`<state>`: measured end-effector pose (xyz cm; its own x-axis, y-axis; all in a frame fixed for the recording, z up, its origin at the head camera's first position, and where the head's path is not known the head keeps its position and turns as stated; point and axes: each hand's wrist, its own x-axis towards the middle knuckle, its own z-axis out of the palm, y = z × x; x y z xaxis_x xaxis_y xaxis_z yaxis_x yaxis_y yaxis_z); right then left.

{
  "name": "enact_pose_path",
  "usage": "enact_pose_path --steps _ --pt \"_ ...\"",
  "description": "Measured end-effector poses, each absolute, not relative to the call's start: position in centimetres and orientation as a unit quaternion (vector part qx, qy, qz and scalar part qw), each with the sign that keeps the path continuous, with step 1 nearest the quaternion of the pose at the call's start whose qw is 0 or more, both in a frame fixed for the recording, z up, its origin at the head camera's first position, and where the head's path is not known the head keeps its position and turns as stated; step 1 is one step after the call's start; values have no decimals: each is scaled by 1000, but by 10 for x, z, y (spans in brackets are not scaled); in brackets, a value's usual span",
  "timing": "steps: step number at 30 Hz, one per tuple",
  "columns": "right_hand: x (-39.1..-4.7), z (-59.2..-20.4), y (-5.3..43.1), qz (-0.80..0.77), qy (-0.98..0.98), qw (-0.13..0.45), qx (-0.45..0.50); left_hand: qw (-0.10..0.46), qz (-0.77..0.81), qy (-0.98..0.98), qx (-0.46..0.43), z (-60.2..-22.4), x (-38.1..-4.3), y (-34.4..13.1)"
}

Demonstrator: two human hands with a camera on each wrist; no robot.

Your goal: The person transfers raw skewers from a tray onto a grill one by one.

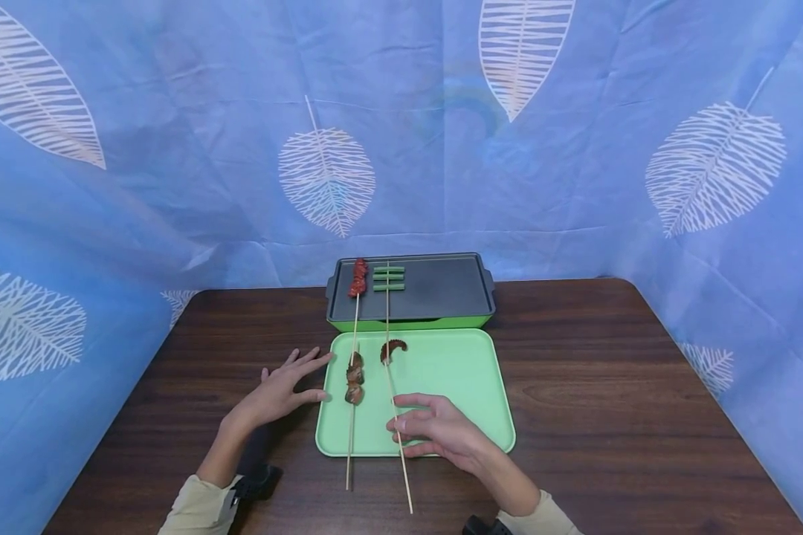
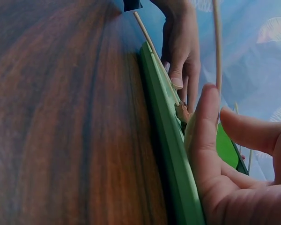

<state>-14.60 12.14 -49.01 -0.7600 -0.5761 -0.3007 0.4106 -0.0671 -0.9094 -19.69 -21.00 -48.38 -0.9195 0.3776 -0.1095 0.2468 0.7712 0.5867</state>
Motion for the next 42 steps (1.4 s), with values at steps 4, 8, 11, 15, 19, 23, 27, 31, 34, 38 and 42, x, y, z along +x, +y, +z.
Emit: enact_pose_path --steps 4,8,11,15,19,23,27,31,34,38,42 --pt "-145 -488 120 -717 609 333 -63 111 296 934 167 -484 -197 -210" --pt "-142 -485 122 -710 622 325 -56 111 296 934 169 -484 -197 -210" --pt "-138 -482 124 -709 627 317 -53 111 297 933 171 -483 -197 -211" --pt "-131 -479 130 -712 632 301 -53 110 298 931 178 -482 -198 -211" --pt "-126 -475 136 -710 644 278 -56 107 298 930 185 -482 -199 -212" --pt "-122 -469 140 -704 660 254 -63 108 300 930 181 -483 -198 -212" --pt "-119 -463 142 -693 680 233 -62 112 299 931 177 -484 -198 -212" --pt "-120 -455 144 -687 692 214 -59 109 300 931 179 -484 -199 -213" --pt "-123 -451 144 -690 693 201 -57 106 300 931 181 -484 -199 -213" --pt "-127 -450 143 -693 694 189 -51 108 300 931 179 -484 -198 -213" --pt "-134 -447 143 -697 693 180 -44 112 303 930 176 -484 -197 -213"
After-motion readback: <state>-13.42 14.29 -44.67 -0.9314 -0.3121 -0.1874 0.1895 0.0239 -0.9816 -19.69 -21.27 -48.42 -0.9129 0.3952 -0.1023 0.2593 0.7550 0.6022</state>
